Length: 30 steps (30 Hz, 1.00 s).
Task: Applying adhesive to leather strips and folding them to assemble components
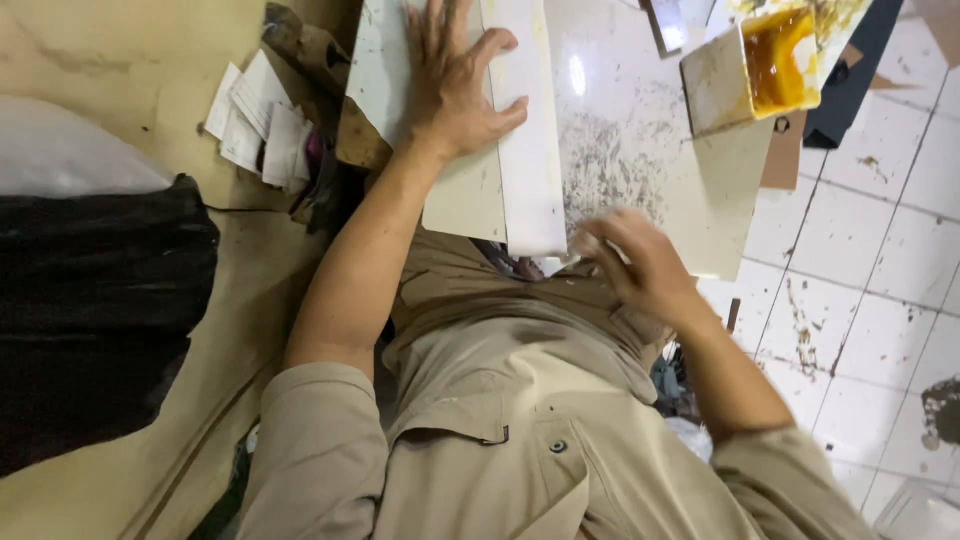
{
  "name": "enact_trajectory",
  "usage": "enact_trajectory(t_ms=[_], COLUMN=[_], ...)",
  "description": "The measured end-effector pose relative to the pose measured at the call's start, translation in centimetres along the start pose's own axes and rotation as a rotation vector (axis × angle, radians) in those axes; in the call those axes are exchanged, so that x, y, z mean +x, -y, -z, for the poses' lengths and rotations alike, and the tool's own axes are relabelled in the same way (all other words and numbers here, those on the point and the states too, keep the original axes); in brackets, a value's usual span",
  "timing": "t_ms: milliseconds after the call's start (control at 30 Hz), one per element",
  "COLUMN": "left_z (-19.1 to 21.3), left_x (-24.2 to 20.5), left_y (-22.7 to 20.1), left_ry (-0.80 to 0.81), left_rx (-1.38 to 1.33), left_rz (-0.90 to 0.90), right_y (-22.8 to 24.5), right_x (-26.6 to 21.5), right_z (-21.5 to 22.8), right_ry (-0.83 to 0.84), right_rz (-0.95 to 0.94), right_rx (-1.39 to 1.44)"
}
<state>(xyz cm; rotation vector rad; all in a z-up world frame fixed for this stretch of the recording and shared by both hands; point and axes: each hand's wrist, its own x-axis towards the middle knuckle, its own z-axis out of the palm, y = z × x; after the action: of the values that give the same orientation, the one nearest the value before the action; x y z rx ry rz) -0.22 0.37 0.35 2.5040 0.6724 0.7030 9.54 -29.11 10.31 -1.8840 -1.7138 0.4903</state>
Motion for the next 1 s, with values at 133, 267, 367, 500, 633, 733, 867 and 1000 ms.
enact_trajectory(t_ms=[133,267,367,500,633,733,867,1000], left_z=[-0.3,-0.6,1.5,5.8,5.4,6.8,6.7,5.1], left_x=[-0.2,0.2,-0.2,-2.9,-7.5,-9.6,-7.3,-0.6], left_y=[0.0,0.0,-1.7,-4.6,-4.3,-7.1,-9.4,-8.0], left_ry=[-0.115,-0.115,-0.19,-0.317,0.041,0.471,0.573,0.187], left_rx=[0.086,0.115,0.087,-0.338,-0.987,-1.09,-1.503,-1.613], left_rz=[-0.054,-0.04,0.023,0.142,0.747,0.914,0.942,0.875], right_y=[-0.3,-0.4,0.3,0.4,1.5,-0.1,0.7,1.0], right_x=[-5.4,-5.1,-3.9,-3.0,-2.4,-1.1,0.8,1.4], right_z=[-2.4,-4.8,-5.4,-5.1,-3.0,-1.6,0.2,1.5], right_ry=[-0.087,-0.037,-0.023,0.002,-0.186,-0.262,-0.285,-0.136], right_rz=[-0.261,-0.241,-0.191,-0.107,-0.134,0.013,0.097,0.09], right_rx=[0.716,0.646,0.732,0.847,0.894,0.958,1.053,1.004])
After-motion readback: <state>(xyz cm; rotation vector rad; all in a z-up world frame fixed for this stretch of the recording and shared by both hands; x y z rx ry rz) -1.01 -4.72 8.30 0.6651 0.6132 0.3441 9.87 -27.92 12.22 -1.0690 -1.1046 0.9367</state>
